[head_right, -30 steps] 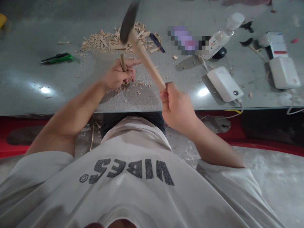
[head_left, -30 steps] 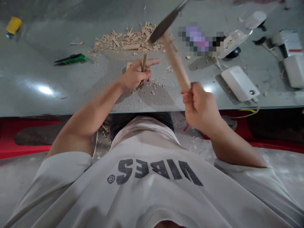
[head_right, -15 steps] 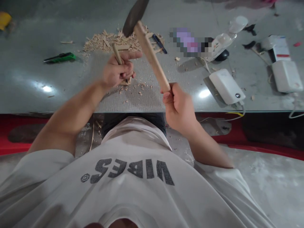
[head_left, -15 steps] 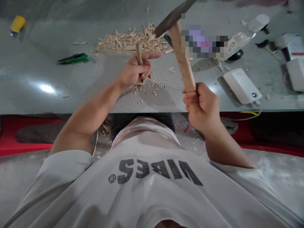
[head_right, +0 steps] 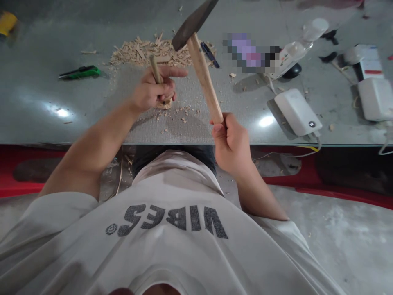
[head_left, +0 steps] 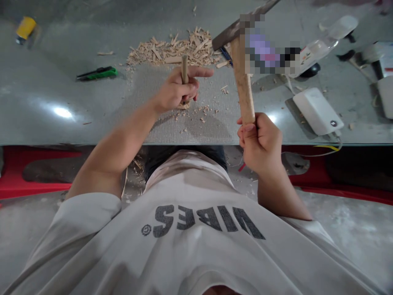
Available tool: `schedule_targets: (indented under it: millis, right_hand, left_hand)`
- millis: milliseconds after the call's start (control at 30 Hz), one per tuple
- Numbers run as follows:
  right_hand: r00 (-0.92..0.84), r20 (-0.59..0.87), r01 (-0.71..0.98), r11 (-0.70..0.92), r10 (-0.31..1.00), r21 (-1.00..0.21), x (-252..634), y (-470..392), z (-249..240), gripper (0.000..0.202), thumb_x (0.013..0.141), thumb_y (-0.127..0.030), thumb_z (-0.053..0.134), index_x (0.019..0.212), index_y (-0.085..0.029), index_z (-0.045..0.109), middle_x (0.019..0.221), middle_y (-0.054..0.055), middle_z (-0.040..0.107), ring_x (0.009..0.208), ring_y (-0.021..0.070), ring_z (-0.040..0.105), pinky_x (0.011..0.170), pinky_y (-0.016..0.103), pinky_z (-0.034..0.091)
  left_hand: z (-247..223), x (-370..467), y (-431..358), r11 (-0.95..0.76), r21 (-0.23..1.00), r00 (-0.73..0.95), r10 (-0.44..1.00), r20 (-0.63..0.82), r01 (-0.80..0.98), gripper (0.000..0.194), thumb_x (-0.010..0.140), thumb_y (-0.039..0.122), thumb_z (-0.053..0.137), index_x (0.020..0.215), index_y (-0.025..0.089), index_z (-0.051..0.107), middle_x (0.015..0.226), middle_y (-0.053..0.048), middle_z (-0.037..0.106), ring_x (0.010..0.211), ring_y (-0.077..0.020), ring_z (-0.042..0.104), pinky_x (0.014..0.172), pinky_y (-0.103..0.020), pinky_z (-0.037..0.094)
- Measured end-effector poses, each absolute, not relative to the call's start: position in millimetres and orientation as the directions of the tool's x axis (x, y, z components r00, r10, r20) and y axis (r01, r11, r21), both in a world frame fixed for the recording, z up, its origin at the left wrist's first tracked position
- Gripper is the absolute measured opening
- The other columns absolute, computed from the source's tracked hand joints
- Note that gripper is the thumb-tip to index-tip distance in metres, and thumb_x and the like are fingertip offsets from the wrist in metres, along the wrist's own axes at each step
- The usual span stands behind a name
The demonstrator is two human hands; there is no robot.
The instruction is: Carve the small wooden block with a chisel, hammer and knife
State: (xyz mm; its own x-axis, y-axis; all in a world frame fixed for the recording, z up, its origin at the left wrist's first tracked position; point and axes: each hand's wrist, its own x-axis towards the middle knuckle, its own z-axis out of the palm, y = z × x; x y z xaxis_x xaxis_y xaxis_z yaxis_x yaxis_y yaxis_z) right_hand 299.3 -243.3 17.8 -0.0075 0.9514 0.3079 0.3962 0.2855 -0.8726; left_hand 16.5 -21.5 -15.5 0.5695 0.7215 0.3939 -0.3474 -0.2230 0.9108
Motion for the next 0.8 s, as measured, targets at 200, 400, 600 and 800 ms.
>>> schedule_targets:
  millis: [200, 400, 600, 800]
  right_hand:
    - [-0.011, 0.332, 0.428, 0.305, 0.943, -0.851, 301, -242, 30, 0.068, 0.125, -0.098, 0.062, 0.124, -0.031, 0.076, 0.080, -0.002, 0.057, 0.059, 0.0179, 0.046, 0.053, 0.034, 0.036]
    - [-0.015, 0.370, 0.414, 0.343, 0.929, -0.844, 298, -243, 37, 0.064, 0.128, -0.092, 0.064, 0.125, -0.029, 0.078, 0.079, -0.003, 0.058, 0.057, 0.0159, 0.045, 0.053, 0.035, 0.034]
    - [-0.049, 0.393, 0.416, 0.376, 0.918, -0.828, 299, -248, 40, 0.053, 0.134, -0.079, 0.066, 0.129, -0.028, 0.079, 0.083, -0.003, 0.062, 0.062, 0.0157, 0.048, 0.057, 0.035, 0.036]
    - [-0.112, 0.319, 0.557, 0.326, 0.941, -0.764, 308, -240, 65, 0.056, 0.133, -0.082, 0.061, 0.124, -0.030, 0.079, 0.085, 0.001, 0.064, 0.067, 0.0207, 0.053, 0.065, 0.039, 0.039]
  left_hand:
    - [-24, 23, -17, -0.234, 0.920, 0.508, 0.777, 0.371, -0.314, 0.052, 0.086, 0.043, 0.088, 0.136, 0.027, 0.095, 0.050, 0.013, 0.038, 0.051, -0.0209, 0.034, 0.069, -0.042, 0.054]
    - [-35, 28, -8, -0.186, 0.929, 0.504, 0.797, 0.333, -0.319, 0.059, 0.075, 0.046, 0.094, 0.133, 0.034, 0.097, 0.050, 0.012, 0.040, 0.048, -0.0184, 0.030, 0.069, -0.042, 0.054]
    - [-30, 28, -18, -0.210, 0.930, 0.512, 0.788, 0.344, -0.302, 0.044, 0.094, 0.052, 0.091, 0.130, 0.027, 0.092, 0.053, 0.013, 0.036, 0.050, -0.0195, 0.030, 0.067, -0.039, 0.053]
    - [-28, 37, -26, -0.243, 0.921, 0.515, 0.772, 0.373, -0.303, 0.029, 0.102, 0.032, 0.082, 0.126, 0.019, 0.090, 0.056, 0.011, 0.039, 0.052, -0.0196, 0.037, 0.067, -0.037, 0.054]
